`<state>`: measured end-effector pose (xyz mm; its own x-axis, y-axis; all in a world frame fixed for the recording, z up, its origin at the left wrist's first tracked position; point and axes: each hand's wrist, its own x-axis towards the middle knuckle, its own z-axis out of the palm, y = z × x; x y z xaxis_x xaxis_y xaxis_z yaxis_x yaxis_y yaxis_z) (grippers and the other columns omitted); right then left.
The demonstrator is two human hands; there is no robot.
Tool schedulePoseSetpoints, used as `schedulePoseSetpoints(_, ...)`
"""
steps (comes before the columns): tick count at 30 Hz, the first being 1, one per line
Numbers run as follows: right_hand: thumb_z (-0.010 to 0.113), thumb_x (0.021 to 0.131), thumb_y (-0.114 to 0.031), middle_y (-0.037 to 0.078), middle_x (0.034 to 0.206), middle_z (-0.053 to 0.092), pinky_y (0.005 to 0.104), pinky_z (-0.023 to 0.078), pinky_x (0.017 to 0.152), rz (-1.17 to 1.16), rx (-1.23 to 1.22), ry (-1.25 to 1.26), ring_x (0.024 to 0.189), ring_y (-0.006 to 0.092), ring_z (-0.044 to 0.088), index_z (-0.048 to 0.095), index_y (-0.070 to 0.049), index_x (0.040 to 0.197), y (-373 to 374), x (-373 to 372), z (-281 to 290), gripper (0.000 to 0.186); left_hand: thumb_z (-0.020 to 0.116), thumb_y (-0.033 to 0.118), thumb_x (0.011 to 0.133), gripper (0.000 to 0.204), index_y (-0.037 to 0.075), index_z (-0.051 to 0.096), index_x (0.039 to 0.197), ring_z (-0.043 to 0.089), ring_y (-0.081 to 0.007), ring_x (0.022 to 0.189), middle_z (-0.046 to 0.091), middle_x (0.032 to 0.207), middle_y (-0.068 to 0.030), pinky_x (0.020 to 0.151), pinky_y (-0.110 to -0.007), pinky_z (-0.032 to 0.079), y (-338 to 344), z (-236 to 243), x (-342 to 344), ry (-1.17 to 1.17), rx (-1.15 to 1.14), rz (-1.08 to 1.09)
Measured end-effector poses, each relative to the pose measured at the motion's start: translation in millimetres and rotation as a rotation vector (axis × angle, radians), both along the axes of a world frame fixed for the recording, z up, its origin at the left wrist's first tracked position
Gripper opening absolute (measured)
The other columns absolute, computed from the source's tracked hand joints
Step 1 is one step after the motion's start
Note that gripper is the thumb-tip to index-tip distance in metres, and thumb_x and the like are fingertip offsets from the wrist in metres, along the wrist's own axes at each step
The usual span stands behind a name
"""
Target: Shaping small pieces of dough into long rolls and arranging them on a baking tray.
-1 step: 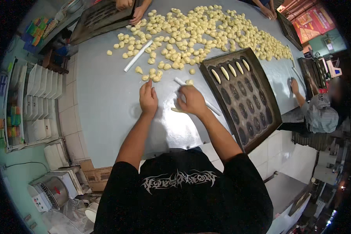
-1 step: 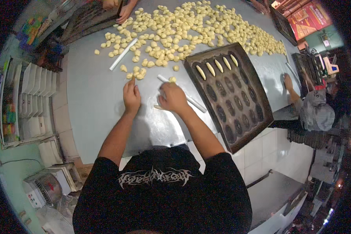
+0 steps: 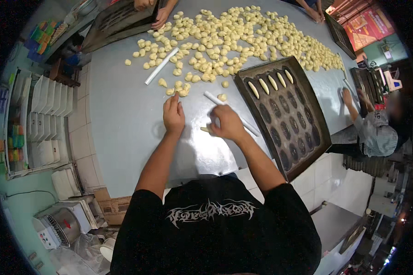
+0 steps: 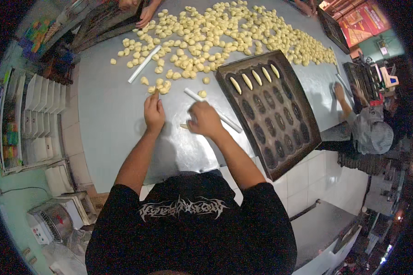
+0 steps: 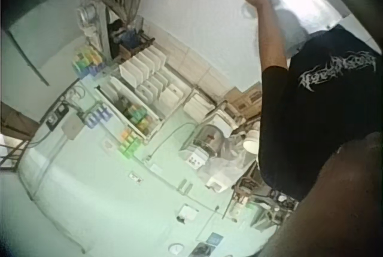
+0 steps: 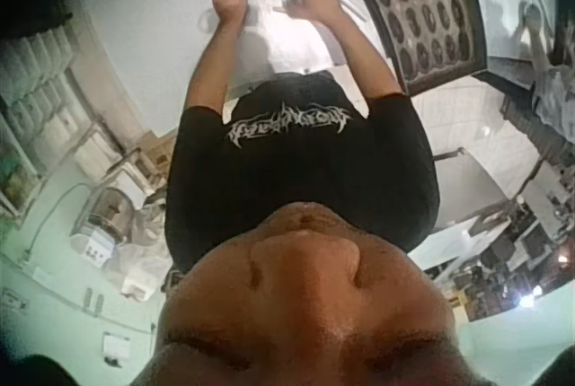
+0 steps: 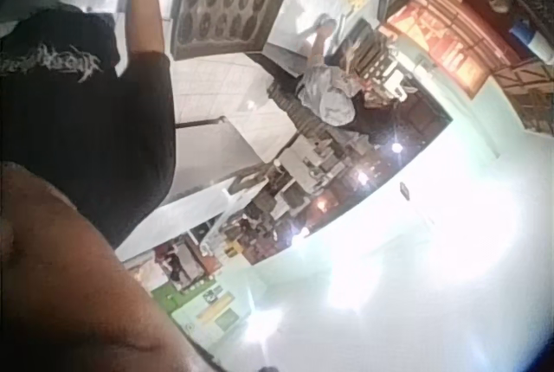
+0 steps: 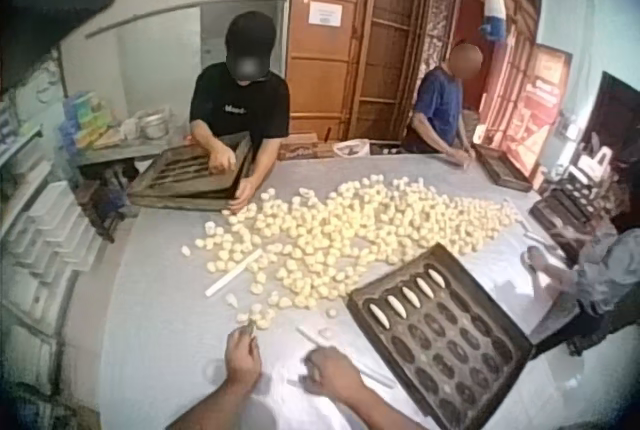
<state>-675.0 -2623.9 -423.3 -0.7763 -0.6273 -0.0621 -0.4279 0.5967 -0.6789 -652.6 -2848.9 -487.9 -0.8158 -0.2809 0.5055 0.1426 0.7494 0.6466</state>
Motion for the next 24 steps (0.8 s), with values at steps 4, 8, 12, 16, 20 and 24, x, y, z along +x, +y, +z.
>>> schedulePoseSetpoints(4, 0.072, 0.062, -0.011, 0.011, 0.082, 0.053, 0.0425, 0.046, 0.070, -0.144, -0.168, 0.389, 0.078, 0.0338, 0.055, 0.061, -0.009, 0.077, 32.0, 29.7, -19.0, 0.019, 0.065, 0.003, 0.086, 0.039, 0.008, 0.062, 0.124, 0.057, -0.0287, 0.094, 0.061, 0.102, -0.0127, 0.083, -0.036, 0.049, 19.4, 13.9, -25.1, 0.006, -0.035, -0.071)
schedulePoseSetpoints(8, 0.070, 0.066, -0.012, 0.008, 0.079, 0.059, 0.0435, 0.045, 0.069, -0.136, -0.110, 0.278, 0.082, 0.0306, 0.058, 0.064, -0.010, 0.075, 41.7, 10.5, -3.5, 0.011, 0.064, 0.011, 0.090, 0.026, 0.006, 0.066, 0.115, 0.059, -0.0261, 0.089, 0.062, 0.098, -0.0108, 0.077, -0.035, 0.049, 22.6, 24.3, -37.3, -0.136, 0.143, -0.044)
schedulePoseSetpoints(12, 0.074, 0.070, -0.006, 0.010, 0.082, 0.063, 0.0393, 0.049, 0.069, -0.513, -0.274, 0.705, 0.080, 0.0323, 0.061, 0.066, -0.008, 0.088, 80.6, -14.1, 58.6, 0.021, 0.065, 0.012, 0.090, 0.020, 0.003, 0.066, 0.108, 0.062, -0.0274, 0.087, 0.062, 0.097, -0.0123, 0.076, -0.036, 0.050, 10.8, 16.1, -34.5, -0.119, 0.008, -0.010)
schedulePoseSetpoints(16, 0.075, 0.075, -0.007, 0.013, 0.086, 0.064, 0.0347, 0.050, 0.067, -0.944, -0.552, 0.631, 0.077, 0.0332, 0.063, 0.064, -0.006, 0.091, 149.7, -13.0, 51.0, 0.019, 0.064, 0.013, 0.092, 0.017, 0.002, 0.064, 0.104, 0.060, -0.0277, 0.086, 0.059, 0.097, -0.0125, 0.074, -0.035, 0.050, 16.0, 20.9, -36.9, -0.133, 0.063, 0.011)
schedulePoseSetpoints(20, 0.073, 0.072, -0.007, 0.015, 0.087, 0.062, 0.0446, 0.050, 0.073, -0.687, 0.058, 0.470, 0.081, 0.0367, 0.061, 0.063, -0.006, 0.094, 204.9, -1.3, -6.6, 0.024, 0.066, 0.010, 0.090, 0.016, 0.003, 0.062, 0.104, 0.059, -0.0259, 0.083, 0.057, 0.096, -0.0122, 0.070, -0.034, 0.050, 18.8, 16.0, -33.0, -0.029, 0.003, 0.026)
schedulePoseSetpoints(24, 0.070, 0.074, -0.008, 0.016, 0.089, 0.062, 0.0458, 0.051, 0.074, -0.674, 0.120, 0.435, 0.082, 0.0380, 0.061, 0.064, -0.005, 0.092, 203.7, 4.3, 4.8, 0.020, 0.066, 0.008, 0.089, 0.016, 0.000, 0.057, 0.099, 0.060, -0.0251, 0.089, 0.060, 0.105, -0.0140, 0.072, -0.033, 0.050, 20.1, 6.6, -7.0, -0.002, 0.094, 0.020)
